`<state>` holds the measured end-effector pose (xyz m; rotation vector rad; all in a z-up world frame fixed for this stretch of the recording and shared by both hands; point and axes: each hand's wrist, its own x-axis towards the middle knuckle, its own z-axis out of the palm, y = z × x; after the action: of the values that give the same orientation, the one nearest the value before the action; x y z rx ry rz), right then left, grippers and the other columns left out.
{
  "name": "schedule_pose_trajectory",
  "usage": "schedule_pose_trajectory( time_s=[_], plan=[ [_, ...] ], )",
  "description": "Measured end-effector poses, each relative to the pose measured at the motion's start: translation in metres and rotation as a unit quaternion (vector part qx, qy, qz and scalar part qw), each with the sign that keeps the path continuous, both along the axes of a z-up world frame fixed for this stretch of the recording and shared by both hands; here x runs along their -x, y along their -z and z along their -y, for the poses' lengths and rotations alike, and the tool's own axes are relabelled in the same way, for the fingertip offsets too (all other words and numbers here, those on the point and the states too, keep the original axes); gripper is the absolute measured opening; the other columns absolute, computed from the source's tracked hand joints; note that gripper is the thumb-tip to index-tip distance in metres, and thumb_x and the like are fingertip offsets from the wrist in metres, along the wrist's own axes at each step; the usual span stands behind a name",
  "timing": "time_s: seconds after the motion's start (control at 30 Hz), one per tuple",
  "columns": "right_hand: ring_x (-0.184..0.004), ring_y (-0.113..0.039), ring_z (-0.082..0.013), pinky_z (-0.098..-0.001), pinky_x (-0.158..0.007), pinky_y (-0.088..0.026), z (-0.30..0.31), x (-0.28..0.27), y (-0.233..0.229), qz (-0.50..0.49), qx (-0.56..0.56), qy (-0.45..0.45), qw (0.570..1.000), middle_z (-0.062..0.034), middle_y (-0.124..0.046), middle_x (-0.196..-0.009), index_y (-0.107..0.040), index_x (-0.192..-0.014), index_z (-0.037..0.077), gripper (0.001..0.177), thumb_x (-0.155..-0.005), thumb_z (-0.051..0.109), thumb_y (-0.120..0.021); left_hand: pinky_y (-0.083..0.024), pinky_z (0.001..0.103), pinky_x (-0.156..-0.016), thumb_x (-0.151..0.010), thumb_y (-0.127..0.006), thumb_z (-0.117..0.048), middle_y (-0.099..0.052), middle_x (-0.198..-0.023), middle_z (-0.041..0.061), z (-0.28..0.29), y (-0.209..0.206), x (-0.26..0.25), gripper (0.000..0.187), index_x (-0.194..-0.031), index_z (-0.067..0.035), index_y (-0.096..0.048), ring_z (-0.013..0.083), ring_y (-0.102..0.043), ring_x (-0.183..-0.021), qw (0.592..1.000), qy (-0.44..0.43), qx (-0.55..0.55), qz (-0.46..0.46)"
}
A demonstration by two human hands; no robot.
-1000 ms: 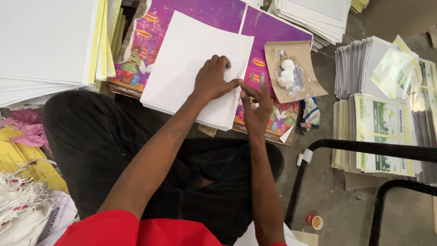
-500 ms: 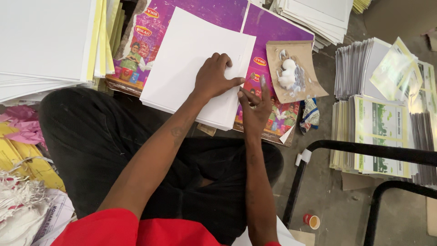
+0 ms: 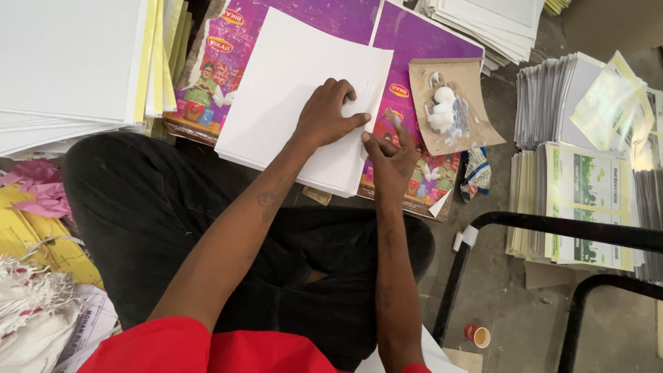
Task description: The person sits on the floor and repeatedly applies glue to the spine of a stack of white paper sheets using a small white applicator. They then place the glued stack onto a pile of similar sheets.
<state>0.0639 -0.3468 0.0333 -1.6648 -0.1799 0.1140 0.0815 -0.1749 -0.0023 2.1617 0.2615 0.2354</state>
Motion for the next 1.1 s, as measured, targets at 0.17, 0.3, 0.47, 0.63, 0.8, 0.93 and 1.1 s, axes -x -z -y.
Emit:
schedule_pose_trajectory(
  time_s=[0.17, 0.3, 0.47, 0.63, 0.8, 0.93, 1.1],
  plan=[
    [-0.078, -0.065, -0.0083, -0.0231, -0.072, -0.051, 0.005, -0.004, 0.012, -0.010, -0.036, -0.015, 0.999, -0.0092, -0.075, -0.088, -0.054, -0.150, 0.002, 0.068, -0.087, 0.005, -0.081, -0.048, 0.041, -0.087, -0.079, -0.081, -0.051, -0.055, -0.102, 0.005, -0.001, -0.001, 0.002, 0.051, -0.104, -0.012, -0.059, 0.0239, -0.056, -0.100, 1.000, 0.001, 0.006, 0.013],
    [-0.077, -0.065, -0.0084, -0.0232, -0.071, -0.050, 0.006, -0.007, 0.016, -0.011, -0.027, -0.007, 1.000, -0.0107, -0.076, -0.089, -0.055, -0.149, 0.002, 0.067, -0.087, 0.003, -0.081, -0.047, 0.042, -0.086, -0.079, -0.081, -0.048, -0.056, -0.103, 0.005, -0.002, 0.003, 0.002, 0.050, -0.104, -0.011, -0.058, 0.0260, -0.056, -0.100, 1.000, 0.002, -0.002, 0.024],
    [-0.089, -0.073, -0.0119, -0.0275, -0.079, -0.056, 0.006, -0.004, 0.011, 0.158, 0.076, 0.025, 0.984, -0.0106, -0.080, -0.107, -0.046, -0.152, 0.000, 0.065, -0.094, 0.003, -0.073, -0.048, 0.042, -0.088, -0.080, -0.077, -0.039, -0.057, -0.106, 0.006, 0.000, 0.010, 0.002, 0.043, -0.106, -0.011, -0.058, 0.0267, -0.058, -0.102, 0.998, -0.006, -0.005, 0.070],
    [-0.100, -0.076, -0.0206, -0.0420, -0.105, -0.049, 0.004, 0.000, 0.009, 0.330, 0.205, -0.009, 0.921, -0.0114, -0.082, -0.102, -0.041, -0.156, -0.004, 0.072, -0.094, 0.004, -0.077, -0.048, 0.043, -0.086, -0.080, -0.076, -0.039, -0.057, -0.103, 0.006, 0.005, 0.004, 0.004, 0.041, -0.103, -0.011, -0.058, 0.0271, -0.058, -0.100, 0.996, -0.031, -0.023, 0.086],
    [-0.100, -0.071, -0.0203, -0.0394, -0.101, -0.051, -0.002, 0.002, 0.013, 0.266, 0.191, -0.006, 0.945, -0.0115, -0.081, -0.102, -0.038, -0.156, -0.004, 0.076, -0.093, 0.008, -0.079, -0.048, 0.043, -0.076, -0.073, -0.086, -0.058, -0.054, -0.095, 0.005, 0.012, -0.007, 0.009, 0.060, -0.091, -0.010, -0.054, 0.0257, -0.057, -0.091, 0.997, -0.064, -0.021, 0.032],
    [-0.098, -0.073, -0.0205, -0.0454, -0.105, -0.042, -0.002, 0.001, 0.012, 0.359, 0.260, 0.019, 0.896, -0.0103, -0.082, -0.095, -0.040, -0.152, -0.005, 0.075, -0.089, 0.006, -0.080, -0.047, 0.044, -0.075, -0.074, -0.086, -0.036, -0.054, -0.095, 0.004, 0.011, -0.008, 0.009, 0.043, -0.091, -0.012, -0.055, 0.0256, -0.057, -0.091, 0.993, -0.076, -0.029, 0.081],
    [-0.104, -0.075, -0.0173, -0.0391, -0.107, -0.051, 0.004, 0.000, 0.011, 0.257, 0.175, 0.001, 0.950, -0.0100, -0.081, -0.105, -0.042, -0.155, -0.002, 0.069, -0.098, 0.008, -0.078, -0.049, 0.043, -0.077, -0.073, -0.087, -0.027, -0.053, -0.096, 0.004, 0.006, 0.001, 0.008, 0.037, -0.087, -0.013, -0.056, 0.0252, -0.057, -0.093, 0.996, -0.065, 0.005, 0.064]
  ],
)
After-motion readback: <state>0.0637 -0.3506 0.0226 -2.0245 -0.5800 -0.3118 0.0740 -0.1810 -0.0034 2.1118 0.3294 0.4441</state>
